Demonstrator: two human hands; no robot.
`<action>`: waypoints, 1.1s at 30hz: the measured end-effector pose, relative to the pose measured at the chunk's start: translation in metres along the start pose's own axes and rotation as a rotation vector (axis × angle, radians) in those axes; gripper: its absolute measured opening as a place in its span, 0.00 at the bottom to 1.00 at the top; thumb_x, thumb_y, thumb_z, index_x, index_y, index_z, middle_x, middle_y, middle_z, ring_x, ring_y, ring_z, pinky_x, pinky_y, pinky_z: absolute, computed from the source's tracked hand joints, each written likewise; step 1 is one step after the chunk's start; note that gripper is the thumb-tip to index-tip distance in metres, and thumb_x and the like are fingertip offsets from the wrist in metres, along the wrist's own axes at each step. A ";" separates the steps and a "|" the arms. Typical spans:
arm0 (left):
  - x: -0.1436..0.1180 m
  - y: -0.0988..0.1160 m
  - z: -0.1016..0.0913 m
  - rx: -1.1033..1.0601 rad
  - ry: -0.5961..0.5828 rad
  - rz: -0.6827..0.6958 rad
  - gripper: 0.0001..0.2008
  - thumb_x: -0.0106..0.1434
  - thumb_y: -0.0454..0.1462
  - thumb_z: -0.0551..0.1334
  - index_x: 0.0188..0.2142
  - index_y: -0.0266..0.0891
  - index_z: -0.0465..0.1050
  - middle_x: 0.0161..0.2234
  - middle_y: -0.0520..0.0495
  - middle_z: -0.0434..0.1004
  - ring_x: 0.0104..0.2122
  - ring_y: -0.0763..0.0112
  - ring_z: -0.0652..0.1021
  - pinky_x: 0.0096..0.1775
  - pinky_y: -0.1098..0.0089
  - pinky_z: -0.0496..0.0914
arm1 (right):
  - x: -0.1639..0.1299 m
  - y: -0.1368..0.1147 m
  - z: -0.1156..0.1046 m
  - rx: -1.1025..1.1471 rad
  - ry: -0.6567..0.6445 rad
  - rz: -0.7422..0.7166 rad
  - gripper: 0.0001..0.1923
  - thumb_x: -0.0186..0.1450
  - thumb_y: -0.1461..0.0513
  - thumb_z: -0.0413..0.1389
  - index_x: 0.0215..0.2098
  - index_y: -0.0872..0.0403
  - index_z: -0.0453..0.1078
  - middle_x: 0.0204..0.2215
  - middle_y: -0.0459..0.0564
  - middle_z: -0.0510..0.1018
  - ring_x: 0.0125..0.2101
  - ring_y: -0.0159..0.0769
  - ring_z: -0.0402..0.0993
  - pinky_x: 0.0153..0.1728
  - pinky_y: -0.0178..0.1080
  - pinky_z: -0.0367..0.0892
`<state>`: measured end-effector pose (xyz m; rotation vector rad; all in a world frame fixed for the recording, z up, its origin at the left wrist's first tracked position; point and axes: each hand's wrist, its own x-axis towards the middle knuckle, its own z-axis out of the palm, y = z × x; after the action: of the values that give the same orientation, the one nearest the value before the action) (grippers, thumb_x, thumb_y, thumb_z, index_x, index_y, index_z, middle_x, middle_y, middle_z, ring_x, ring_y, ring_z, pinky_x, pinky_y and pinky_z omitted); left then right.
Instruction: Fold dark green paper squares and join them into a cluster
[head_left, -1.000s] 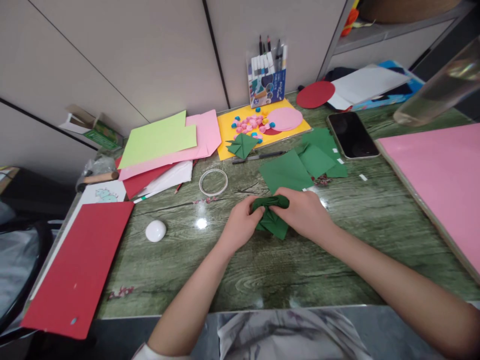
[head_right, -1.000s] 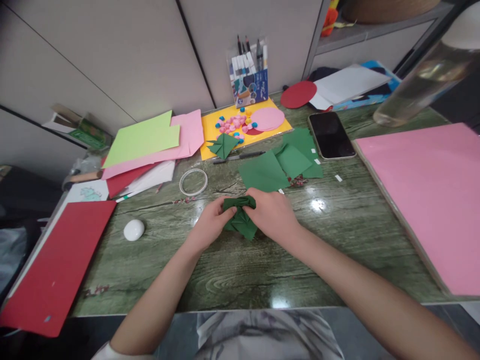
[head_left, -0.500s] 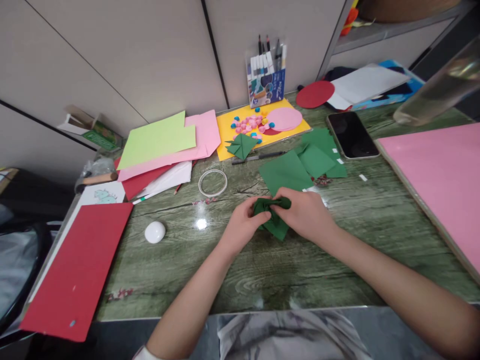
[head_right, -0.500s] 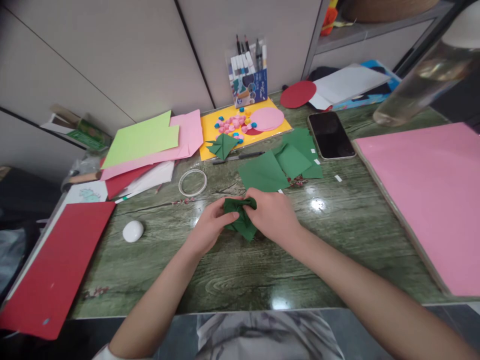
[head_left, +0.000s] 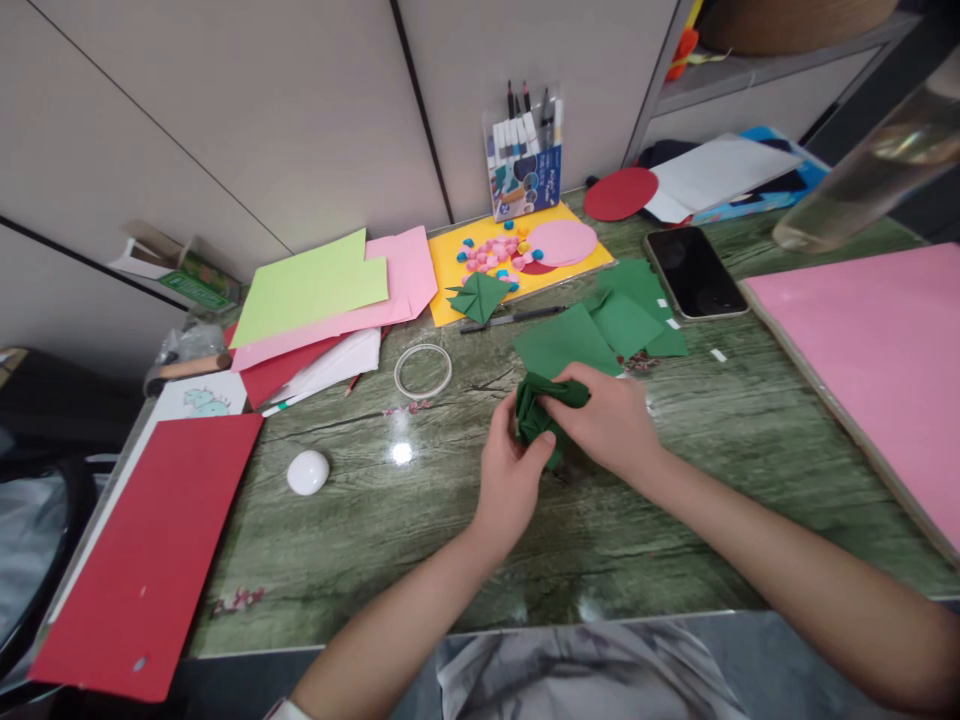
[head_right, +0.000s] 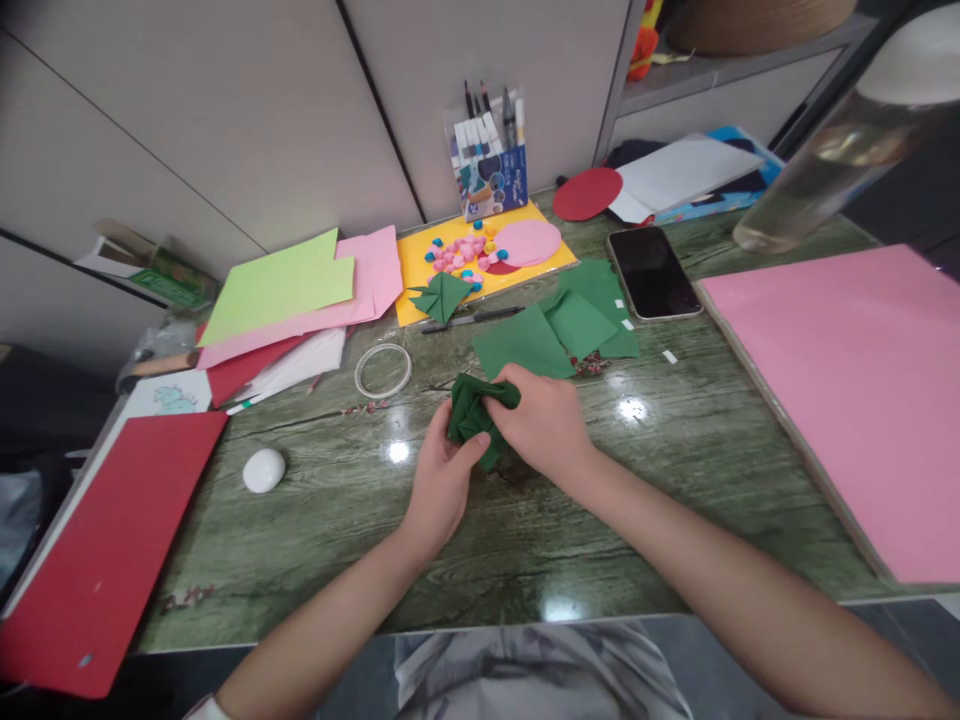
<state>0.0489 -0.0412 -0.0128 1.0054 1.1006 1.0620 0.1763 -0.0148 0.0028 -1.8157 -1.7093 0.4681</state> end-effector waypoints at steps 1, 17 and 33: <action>-0.001 0.000 0.001 0.032 0.020 0.013 0.23 0.57 0.32 0.59 0.52 0.42 0.60 0.53 0.45 0.67 0.53 0.65 0.68 0.52 0.66 0.62 | 0.000 0.000 0.001 -0.015 0.001 -0.005 0.06 0.57 0.57 0.53 0.27 0.50 0.69 0.23 0.43 0.77 0.27 0.36 0.73 0.27 0.34 0.57; 0.021 -0.005 -0.015 0.043 0.078 -0.034 0.09 0.57 0.35 0.57 0.38 0.37 0.71 0.36 0.49 0.76 0.37 0.69 0.73 0.41 0.70 0.67 | -0.002 0.000 0.007 -0.016 -0.077 -0.039 0.07 0.58 0.57 0.53 0.26 0.51 0.67 0.18 0.42 0.71 0.21 0.33 0.68 0.24 0.33 0.53; 0.022 0.003 -0.012 -0.267 0.197 -0.144 0.12 0.52 0.33 0.62 0.38 0.35 0.73 0.38 0.46 0.78 0.38 0.68 0.76 0.44 0.67 0.67 | -0.003 -0.001 0.004 0.095 -0.110 -0.021 0.17 0.57 0.57 0.55 0.44 0.51 0.67 0.31 0.47 0.78 0.31 0.39 0.73 0.31 0.37 0.63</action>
<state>0.0393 -0.0177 -0.0164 0.6112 1.1361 1.1727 0.1724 -0.0171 0.0002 -1.7317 -1.7471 0.6400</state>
